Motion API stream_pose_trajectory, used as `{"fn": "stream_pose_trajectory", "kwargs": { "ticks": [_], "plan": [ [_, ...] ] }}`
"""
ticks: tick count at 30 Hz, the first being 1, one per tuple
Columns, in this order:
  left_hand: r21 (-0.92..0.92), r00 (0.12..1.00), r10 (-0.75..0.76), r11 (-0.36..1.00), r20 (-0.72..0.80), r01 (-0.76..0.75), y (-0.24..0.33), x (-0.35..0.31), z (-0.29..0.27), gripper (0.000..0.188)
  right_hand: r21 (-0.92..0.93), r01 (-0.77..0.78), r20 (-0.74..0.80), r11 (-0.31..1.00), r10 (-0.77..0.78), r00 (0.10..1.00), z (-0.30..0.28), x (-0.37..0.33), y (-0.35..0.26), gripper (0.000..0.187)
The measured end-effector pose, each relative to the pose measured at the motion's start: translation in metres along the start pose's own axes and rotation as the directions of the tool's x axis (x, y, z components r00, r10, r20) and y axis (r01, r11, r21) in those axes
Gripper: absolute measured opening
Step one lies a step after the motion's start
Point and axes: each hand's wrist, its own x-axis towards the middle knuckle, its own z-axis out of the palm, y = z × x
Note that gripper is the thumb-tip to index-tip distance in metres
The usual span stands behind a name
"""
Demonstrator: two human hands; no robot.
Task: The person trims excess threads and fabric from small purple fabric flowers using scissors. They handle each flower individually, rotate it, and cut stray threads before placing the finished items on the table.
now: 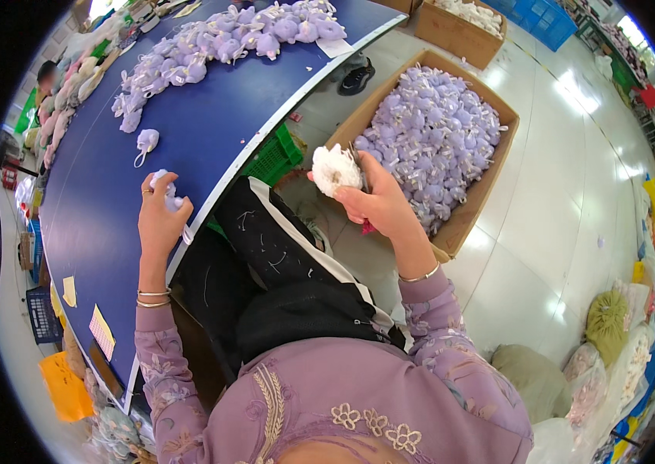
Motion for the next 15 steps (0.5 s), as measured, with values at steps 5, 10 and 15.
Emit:
{"fn": "stream_pose_trajectory", "kwargs": {
  "ticks": [5, 10, 15],
  "plan": [
    [-0.01, 1.0, 0.003, 1.0, -0.009, -0.003, -0.004, -0.005, 0.0, 0.042, -0.169, -0.01, -0.088, 0.986, -0.005, 0.996, -0.005, -0.007, -0.006, 0.048],
    [-0.043, 1.0, 0.013, 0.999, -0.018, -0.014, -0.004, -0.011, -0.001, 0.042, -0.411, 0.147, -0.084, 0.9, -0.197, 0.977, 0.007, -0.012, -0.015, 0.049],
    [-0.378, 0.985, 0.166, 0.91, -0.051, -0.173, -0.009, -0.032, 0.001, 0.044, -0.465, 0.063, -0.019, 0.883, -0.081, 0.996, 0.032, -0.017, -0.021, 0.047]
  ]
}}
